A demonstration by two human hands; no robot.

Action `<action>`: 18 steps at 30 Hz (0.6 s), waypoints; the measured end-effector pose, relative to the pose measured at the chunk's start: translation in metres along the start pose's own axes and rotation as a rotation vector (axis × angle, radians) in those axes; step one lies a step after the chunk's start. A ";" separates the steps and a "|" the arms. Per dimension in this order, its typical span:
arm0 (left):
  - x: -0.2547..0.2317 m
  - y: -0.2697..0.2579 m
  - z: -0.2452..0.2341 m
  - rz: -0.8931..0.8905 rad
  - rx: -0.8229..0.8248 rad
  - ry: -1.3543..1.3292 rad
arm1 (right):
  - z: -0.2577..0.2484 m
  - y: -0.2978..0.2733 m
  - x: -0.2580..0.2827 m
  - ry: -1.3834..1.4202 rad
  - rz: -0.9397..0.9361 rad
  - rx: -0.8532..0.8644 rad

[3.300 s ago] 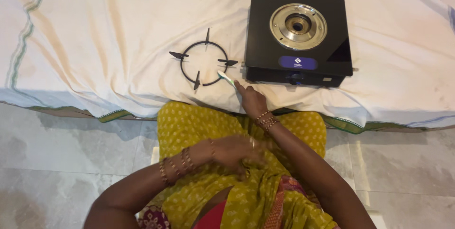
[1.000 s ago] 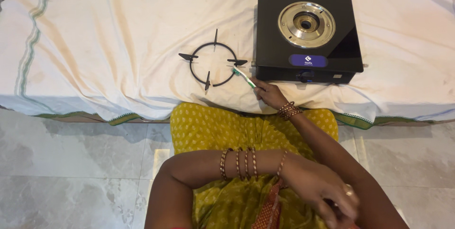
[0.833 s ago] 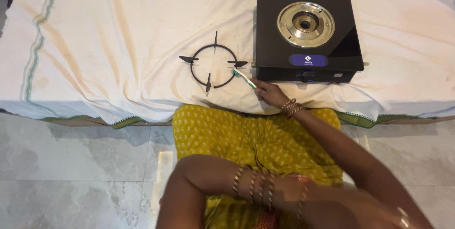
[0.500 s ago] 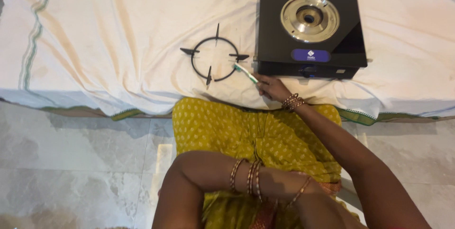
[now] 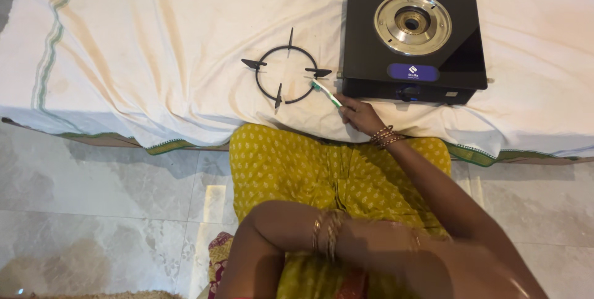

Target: The person removes the metal grate from a portable gas stove and scrubs it with a toothbrush. The person rotates the grate and scrubs different sections, then places it back on the bed.

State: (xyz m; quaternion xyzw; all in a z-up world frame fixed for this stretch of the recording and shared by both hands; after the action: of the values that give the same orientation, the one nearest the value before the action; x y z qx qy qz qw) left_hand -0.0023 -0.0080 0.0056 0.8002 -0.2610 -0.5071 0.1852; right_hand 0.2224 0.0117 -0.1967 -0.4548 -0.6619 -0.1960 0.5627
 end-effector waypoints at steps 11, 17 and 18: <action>0.008 -0.324 -0.043 -1.135 -1.952 1.358 | 0.033 -0.010 -0.003 -0.568 -0.291 -0.294; 0.033 -0.370 -0.042 -1.463 -1.797 1.107 | 0.082 -0.020 -0.009 -0.645 -0.223 -0.324; 0.034 -0.373 -0.042 -1.442 -1.802 1.096 | 0.090 -0.024 -0.009 -0.621 -0.223 -0.306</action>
State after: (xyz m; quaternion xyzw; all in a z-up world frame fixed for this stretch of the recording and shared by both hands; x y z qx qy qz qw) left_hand 0.1336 0.2692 -0.2110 0.4556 0.7754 -0.0942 0.4269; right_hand 0.1512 0.0652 -0.2254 -0.4964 -0.8098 -0.2055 0.2356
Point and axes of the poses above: each hand's wrist, its own y-axis towards the middle knuckle, its own z-axis out of the palm, x = y × z, the point moved 1 cm from there along y, towards the middle knuckle, and after that the axes turned 3 degrees about y, right-handed, at the moved point
